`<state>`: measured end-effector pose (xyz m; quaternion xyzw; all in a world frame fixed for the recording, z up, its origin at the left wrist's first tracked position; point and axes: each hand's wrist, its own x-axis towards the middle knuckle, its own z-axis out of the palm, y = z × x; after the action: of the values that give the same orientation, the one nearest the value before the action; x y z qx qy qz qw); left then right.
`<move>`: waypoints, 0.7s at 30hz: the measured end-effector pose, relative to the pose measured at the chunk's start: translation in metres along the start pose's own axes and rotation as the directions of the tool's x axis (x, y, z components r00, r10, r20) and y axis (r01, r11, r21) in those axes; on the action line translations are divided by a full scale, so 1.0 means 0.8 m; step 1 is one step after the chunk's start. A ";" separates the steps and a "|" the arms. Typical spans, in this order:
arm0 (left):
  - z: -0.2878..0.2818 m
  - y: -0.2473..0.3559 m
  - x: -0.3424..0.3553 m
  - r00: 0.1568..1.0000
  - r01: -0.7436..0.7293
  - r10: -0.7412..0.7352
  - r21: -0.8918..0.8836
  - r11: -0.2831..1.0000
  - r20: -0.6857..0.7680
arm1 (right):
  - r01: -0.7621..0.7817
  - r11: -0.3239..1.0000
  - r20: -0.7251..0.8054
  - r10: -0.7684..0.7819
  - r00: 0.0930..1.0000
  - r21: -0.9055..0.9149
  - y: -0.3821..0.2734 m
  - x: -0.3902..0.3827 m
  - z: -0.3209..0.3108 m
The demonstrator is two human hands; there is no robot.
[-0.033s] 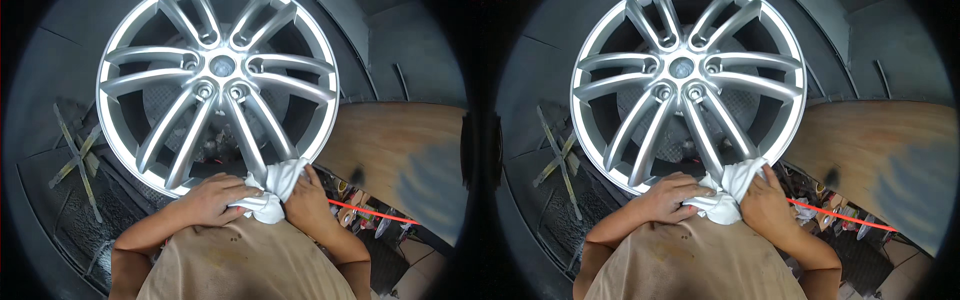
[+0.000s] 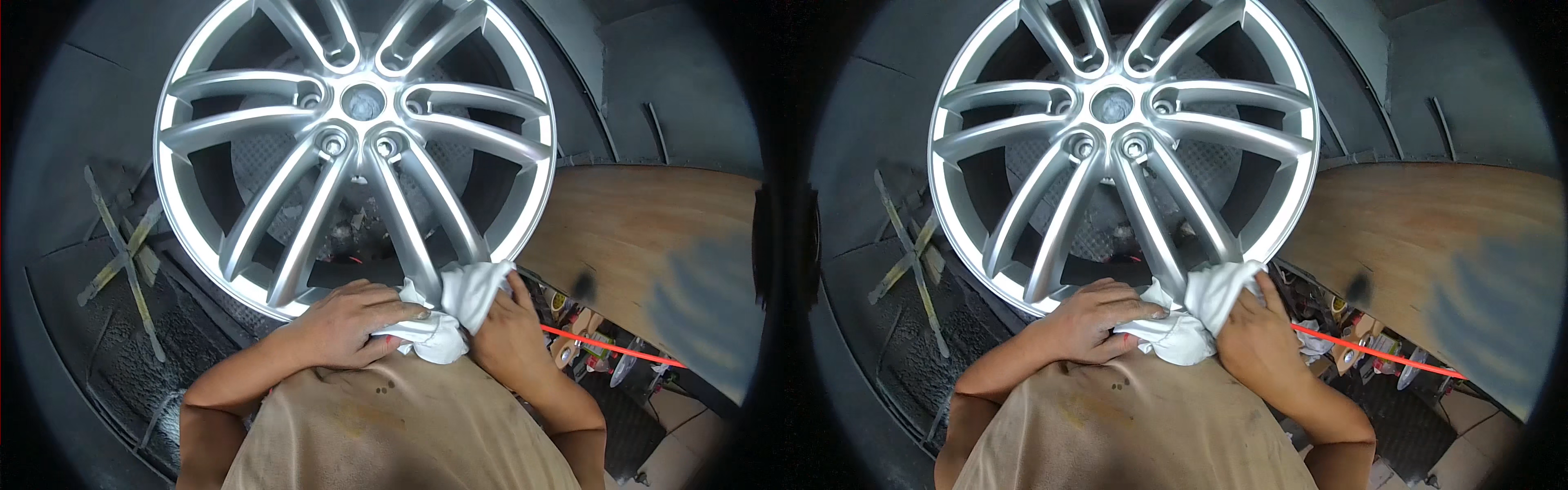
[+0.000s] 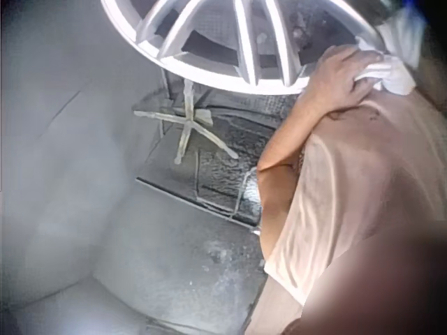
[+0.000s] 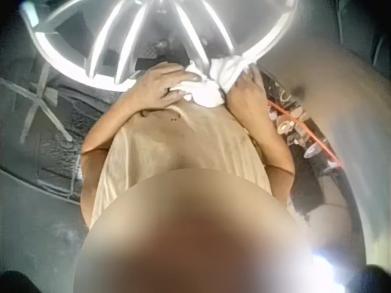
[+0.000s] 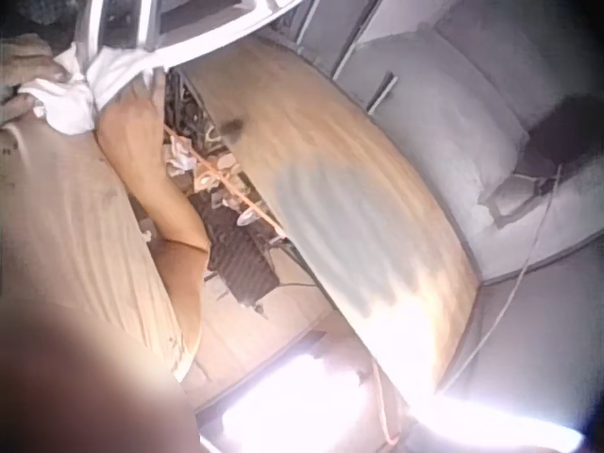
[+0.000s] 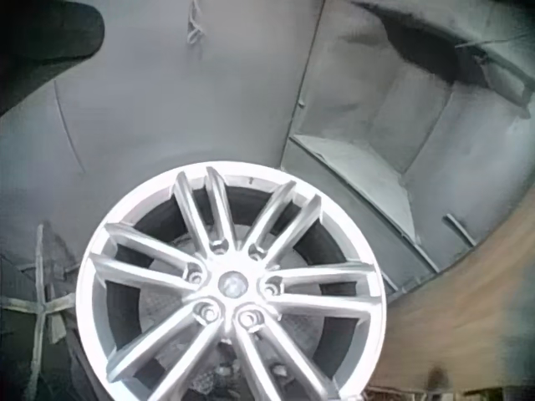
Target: Cleaning and spray-painting an alloy car wheel in a workshop booth.
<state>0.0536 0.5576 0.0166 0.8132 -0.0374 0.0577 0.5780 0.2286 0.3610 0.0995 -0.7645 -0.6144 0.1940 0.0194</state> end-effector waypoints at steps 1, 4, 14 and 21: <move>0.002 -0.001 -0.002 1.000 0.010 -0.010 -0.013 1.000 -0.005 | 0.003 1.000 0.017 -0.003 1.000 0.003 0.001 -0.012 -0.006; -0.002 -0.003 -0.002 1.000 0.002 -0.002 -0.020 1.000 0.025 | -0.131 0.991 0.020 0.132 0.991 -0.039 0.012 -0.046 -0.010; -0.008 -0.003 0.014 0.997 -0.024 0.030 -0.081 0.996 0.077 | -0.145 0.982 0.126 0.130 0.984 0.122 0.009 0.020 0.003; -0.004 0.001 0.012 1.000 0.022 -0.023 -0.070 0.997 -0.016 | -0.092 0.996 0.233 0.093 0.968 -0.017 0.029 0.031 0.016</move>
<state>0.0629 0.5605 0.0194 0.7924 -0.0255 0.0567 0.6069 0.2505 0.3762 0.0743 -0.7642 -0.5768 0.2813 -0.0641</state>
